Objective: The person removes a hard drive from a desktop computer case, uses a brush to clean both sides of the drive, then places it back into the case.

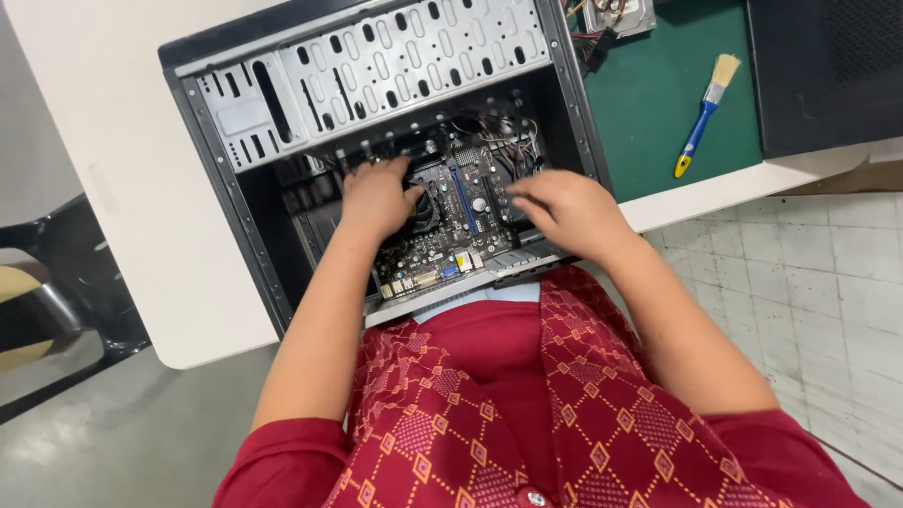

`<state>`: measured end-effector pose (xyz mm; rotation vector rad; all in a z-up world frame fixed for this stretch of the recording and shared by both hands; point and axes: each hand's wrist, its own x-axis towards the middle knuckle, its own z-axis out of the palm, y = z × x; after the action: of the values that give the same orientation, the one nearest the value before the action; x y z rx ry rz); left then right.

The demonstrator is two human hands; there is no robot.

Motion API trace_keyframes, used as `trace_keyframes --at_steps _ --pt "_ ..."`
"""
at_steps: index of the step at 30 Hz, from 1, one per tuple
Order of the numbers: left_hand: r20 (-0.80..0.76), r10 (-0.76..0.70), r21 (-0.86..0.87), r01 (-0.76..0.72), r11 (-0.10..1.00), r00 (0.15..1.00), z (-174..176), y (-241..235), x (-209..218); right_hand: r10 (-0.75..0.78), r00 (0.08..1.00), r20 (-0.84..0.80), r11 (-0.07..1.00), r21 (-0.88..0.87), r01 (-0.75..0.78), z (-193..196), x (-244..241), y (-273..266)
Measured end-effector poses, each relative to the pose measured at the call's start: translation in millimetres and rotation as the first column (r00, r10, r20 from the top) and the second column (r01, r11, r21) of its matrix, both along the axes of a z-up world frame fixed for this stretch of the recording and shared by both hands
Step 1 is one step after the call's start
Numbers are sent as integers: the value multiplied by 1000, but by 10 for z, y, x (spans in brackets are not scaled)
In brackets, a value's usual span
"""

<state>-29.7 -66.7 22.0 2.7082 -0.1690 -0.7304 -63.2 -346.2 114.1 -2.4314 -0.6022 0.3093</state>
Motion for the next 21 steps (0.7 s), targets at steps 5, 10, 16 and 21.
trace_keyframes --at_steps 5,10,16,21 --pt "17 -20 35 20 999 1000 -81 -6 -10 -270 930 248 922 345 176 -292 -441 -508" --pt "134 48 26 -52 998 990 99 -179 8 -502 831 238 796 503 337 -331 -460 -894" --pt "455 246 -348 -83 934 856 561 -980 135 -549 820 162 804 370 465 -727 -93 -1833" --pt "651 282 -465 76 882 705 1015 -2072 357 -344 939 26 930 -128 344 -1228 383 -2553"
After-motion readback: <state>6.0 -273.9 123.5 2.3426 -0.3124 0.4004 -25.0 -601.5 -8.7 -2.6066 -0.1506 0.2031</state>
